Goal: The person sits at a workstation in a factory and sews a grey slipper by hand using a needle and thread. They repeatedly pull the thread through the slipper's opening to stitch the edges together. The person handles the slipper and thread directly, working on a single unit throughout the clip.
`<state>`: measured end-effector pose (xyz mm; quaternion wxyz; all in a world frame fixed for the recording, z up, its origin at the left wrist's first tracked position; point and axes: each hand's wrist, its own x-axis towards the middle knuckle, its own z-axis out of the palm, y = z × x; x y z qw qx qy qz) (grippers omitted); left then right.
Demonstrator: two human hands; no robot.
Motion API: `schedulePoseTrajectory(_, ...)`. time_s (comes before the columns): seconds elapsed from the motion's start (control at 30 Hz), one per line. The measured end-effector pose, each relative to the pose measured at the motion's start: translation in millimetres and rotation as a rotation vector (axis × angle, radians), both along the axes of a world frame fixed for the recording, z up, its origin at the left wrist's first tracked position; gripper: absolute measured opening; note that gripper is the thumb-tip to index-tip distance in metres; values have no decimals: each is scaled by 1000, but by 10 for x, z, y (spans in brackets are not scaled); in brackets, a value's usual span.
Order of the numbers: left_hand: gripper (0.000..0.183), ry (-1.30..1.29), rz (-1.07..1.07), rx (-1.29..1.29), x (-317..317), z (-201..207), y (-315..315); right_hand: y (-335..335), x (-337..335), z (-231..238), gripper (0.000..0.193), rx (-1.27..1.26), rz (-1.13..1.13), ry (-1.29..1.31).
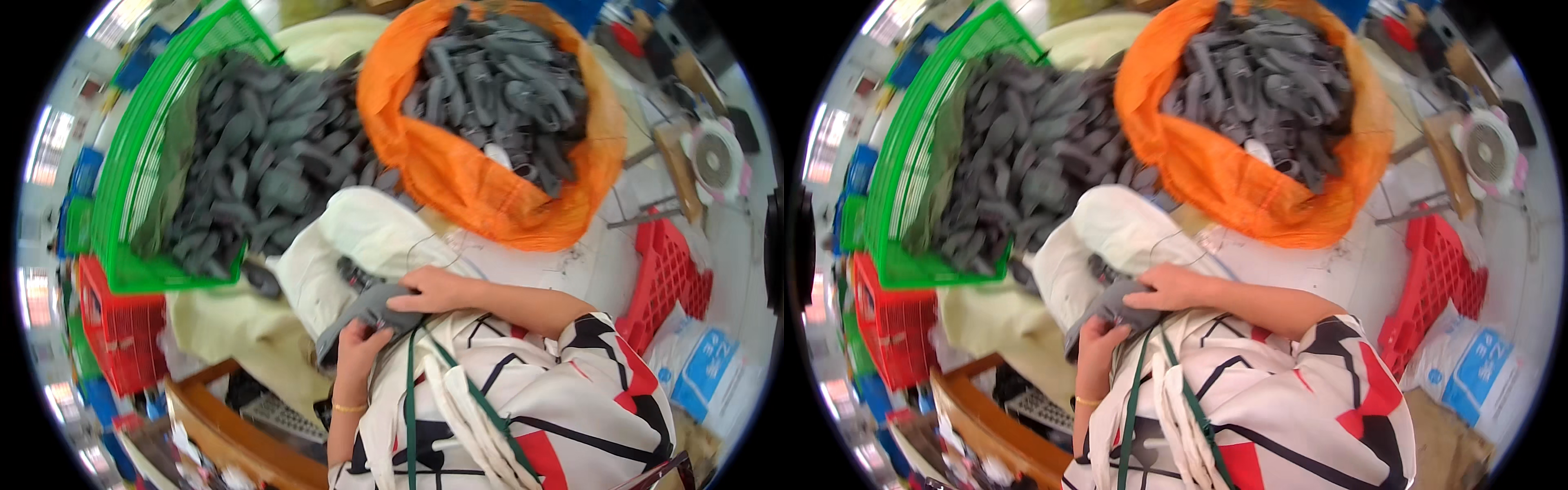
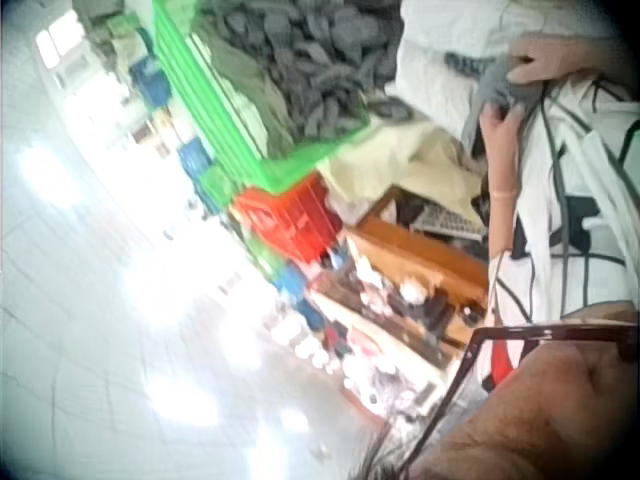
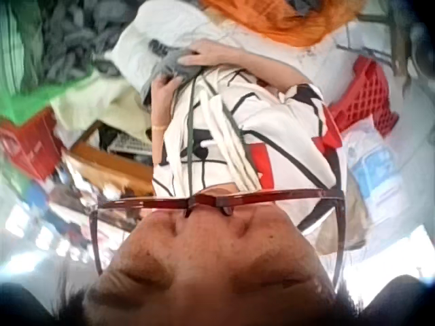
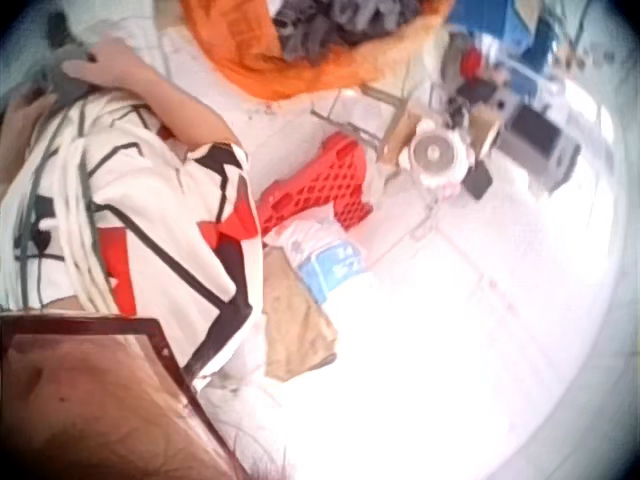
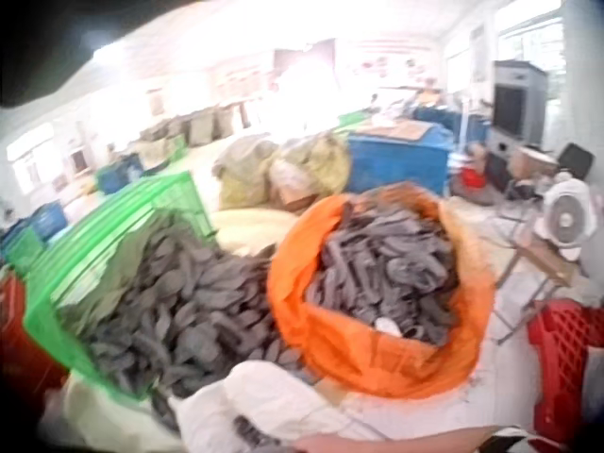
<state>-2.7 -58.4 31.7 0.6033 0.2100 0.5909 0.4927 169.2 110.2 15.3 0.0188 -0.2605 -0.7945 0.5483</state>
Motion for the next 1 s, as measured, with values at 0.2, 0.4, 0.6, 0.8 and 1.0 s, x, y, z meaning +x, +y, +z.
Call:
schedulePoseTrajectory(0.2,21,304,42,299,179,302,253,491,420,324,56,-245,-460,-63)
schedulePoseTrajectory(0.4,15,188,141,224,-8,282,261,1967,1021,511,38,-567,-1140,759)
schedulePoseTrajectory(0.6,12,124,240,165,-282,-56,216,1505,622,150,37,-410,-982,434)
schedulePoseTrajectory(0.8,15,629,213,43,-599,-384,219,809,76,-203,22,-431,-679,247)
schedulePoseTrajectory(1.0,21,1387,-122,-225,-556,-493,744,516,-209,-134,20,-316,-393,138)
